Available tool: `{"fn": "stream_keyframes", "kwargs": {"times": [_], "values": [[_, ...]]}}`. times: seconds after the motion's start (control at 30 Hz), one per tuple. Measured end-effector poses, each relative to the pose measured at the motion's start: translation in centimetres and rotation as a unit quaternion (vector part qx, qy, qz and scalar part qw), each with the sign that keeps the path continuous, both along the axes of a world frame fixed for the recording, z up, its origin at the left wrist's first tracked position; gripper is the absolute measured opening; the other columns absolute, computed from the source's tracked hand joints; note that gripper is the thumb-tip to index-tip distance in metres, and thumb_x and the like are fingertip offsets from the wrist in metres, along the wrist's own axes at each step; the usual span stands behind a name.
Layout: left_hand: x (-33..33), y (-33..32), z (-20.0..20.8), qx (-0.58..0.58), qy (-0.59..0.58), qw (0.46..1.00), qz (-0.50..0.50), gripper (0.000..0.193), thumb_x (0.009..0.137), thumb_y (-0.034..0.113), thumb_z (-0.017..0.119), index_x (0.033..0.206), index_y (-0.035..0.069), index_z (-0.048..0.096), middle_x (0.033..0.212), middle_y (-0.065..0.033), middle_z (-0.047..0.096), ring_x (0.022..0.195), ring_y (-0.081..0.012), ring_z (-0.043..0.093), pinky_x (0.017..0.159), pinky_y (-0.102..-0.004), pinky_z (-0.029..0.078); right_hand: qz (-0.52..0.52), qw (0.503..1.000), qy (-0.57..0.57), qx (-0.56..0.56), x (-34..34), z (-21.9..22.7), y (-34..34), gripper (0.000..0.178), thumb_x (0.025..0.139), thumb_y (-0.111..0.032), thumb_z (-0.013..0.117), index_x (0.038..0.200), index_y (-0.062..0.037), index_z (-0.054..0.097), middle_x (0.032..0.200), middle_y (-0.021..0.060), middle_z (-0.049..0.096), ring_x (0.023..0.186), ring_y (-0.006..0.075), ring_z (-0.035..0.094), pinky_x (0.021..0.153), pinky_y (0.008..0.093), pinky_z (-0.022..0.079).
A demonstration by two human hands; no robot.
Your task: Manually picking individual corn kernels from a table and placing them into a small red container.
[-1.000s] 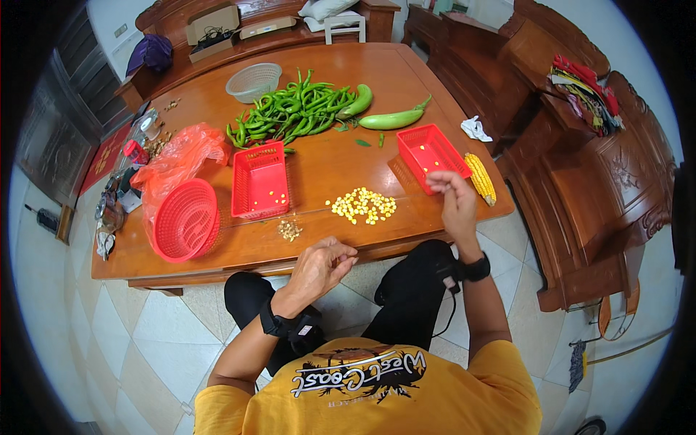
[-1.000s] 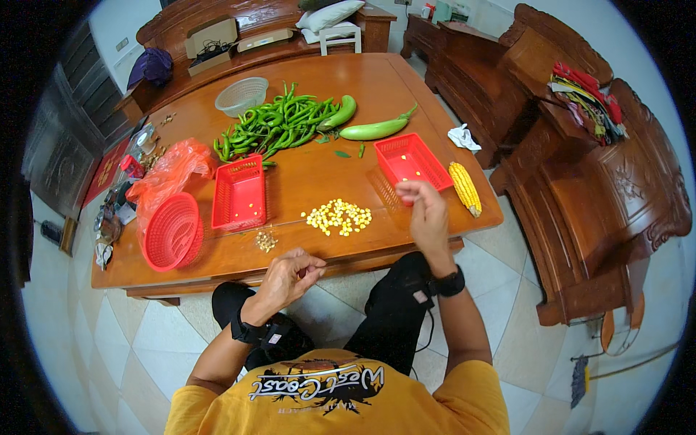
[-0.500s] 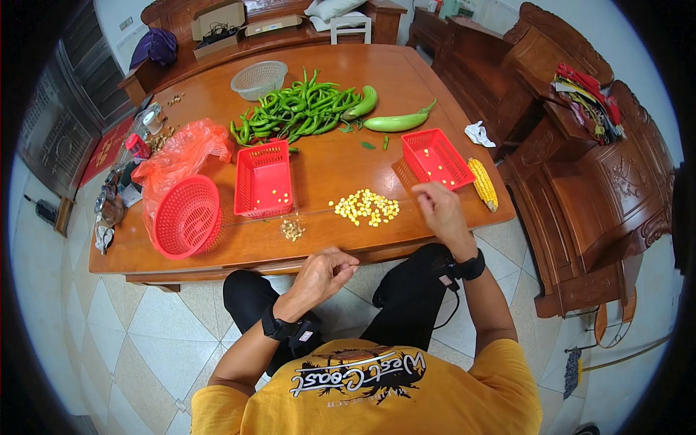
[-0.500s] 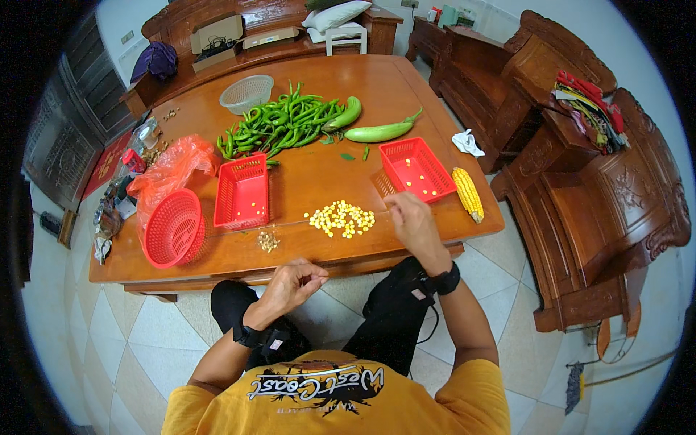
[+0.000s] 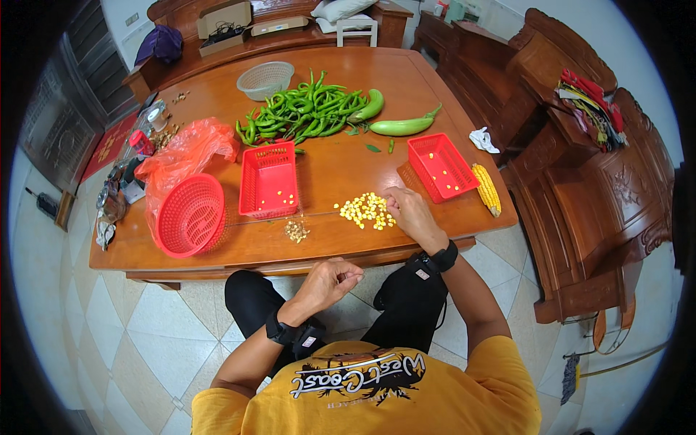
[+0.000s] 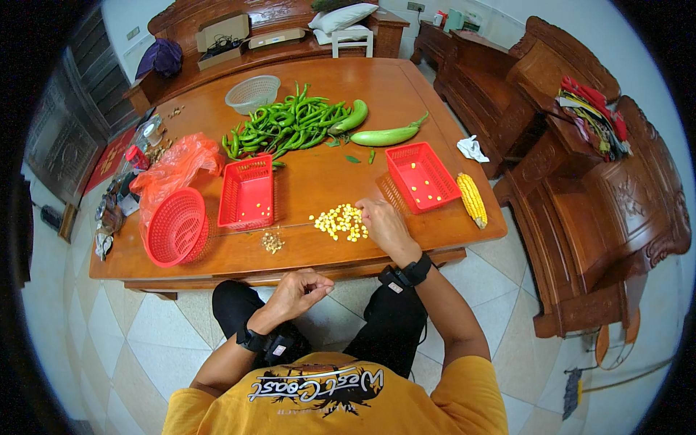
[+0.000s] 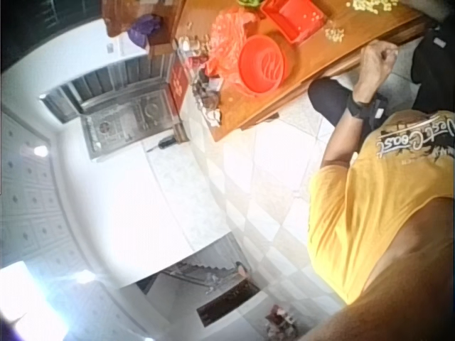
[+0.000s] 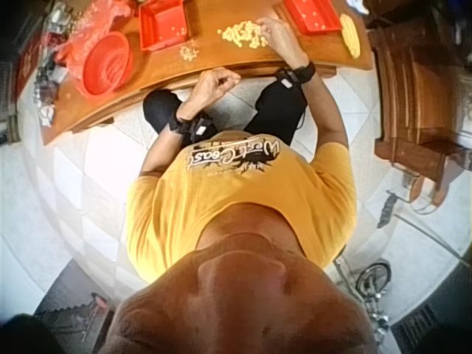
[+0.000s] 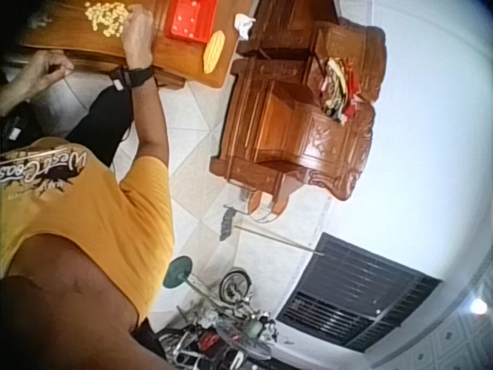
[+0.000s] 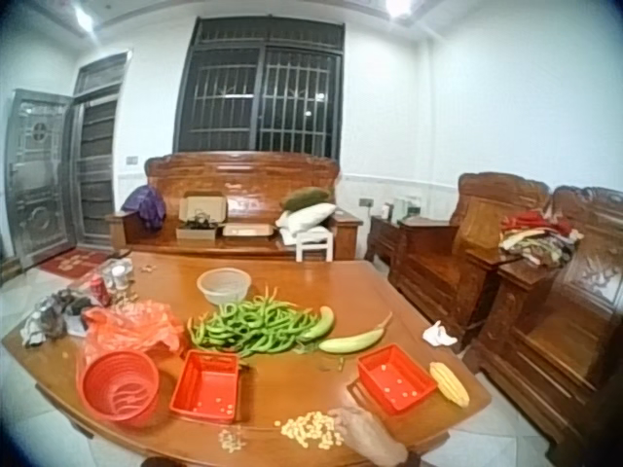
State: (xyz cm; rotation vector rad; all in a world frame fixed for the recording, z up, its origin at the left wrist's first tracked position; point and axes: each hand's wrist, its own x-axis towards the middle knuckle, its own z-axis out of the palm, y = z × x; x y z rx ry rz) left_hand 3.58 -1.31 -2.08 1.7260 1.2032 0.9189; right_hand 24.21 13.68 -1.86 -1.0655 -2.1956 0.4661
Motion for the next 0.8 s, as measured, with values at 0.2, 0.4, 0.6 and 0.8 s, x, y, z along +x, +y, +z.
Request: {"fn": "stream_keyframes", "kwargs": {"times": [0.2, 0.4, 0.6, 0.8], "values": [[-0.6, 0.7, -0.5, -0.165, -0.095, 0.981, -0.026, 0.015, 0.088, 0.013, 0.064, 0.095, 0.001, 0.069, 0.079, -0.0048, 0.065, 0.062, -0.0065, 0.056, 0.055, -0.0212, 0.045, -0.012, 0.999, -0.04, 0.023, -0.2, 0.2, 0.1, 0.02, 0.076, 0.005, 0.058, 0.095, 0.0012, 0.06, 0.081, 0.0188, 0.063, 0.08, 0.0348, 0.061, 0.071, 0.0408, 0.049], [-0.8, 1.6, 0.0, -0.333, -0.33, 0.884, -0.009, 0.026, 0.094, 0.017, 0.054, 0.11, -0.002, 0.062, 0.092, -0.0076, 0.067, 0.074, -0.0121, 0.064, 0.067, -0.023, 0.053, 0.003, 1.0, 0.004, 0.007, -0.5, 1.9, -1.3, 0.02, 0.078, 0.001, 0.058, 0.098, 0.0012, 0.059, 0.081, 0.0178, 0.063, 0.075, 0.0312, 0.063, 0.067, 0.0373, 0.051], [-0.2, 2.5, 0.0, -0.428, -0.507, 0.748, -0.014, 0.037, 0.099, 0.02, 0.04, 0.122, -0.008, 0.048, 0.115, -0.0202, 0.058, 0.103, -0.0244, 0.06, 0.093, -0.0372, 0.049, 0.089, 0.988, 0.077, -0.103, -2.5, 4.1, -7.2, 0.022, 0.077, -0.001, 0.062, 0.099, -0.0001, 0.059, 0.079, 0.0134, 0.063, 0.071, 0.0245, 0.064, 0.063, 0.0328, 0.051], [-0.3, 2.0, -1.2, -0.431, -0.543, 0.72, -0.014, 0.036, 0.099, 0.017, 0.041, 0.123, -0.009, 0.047, 0.117, -0.0182, 0.057, 0.105, -0.0235, 0.059, 0.096, -0.036, 0.048, 0.14, 0.982, 0.075, -0.105, -3.3, 3.5, -9.0, 0.019, 0.076, 0.0, 0.067, 0.095, 0.0014, 0.063, 0.079, 0.0103, 0.064, 0.068, 0.016, 0.064, 0.061, 0.026, 0.051]]}}
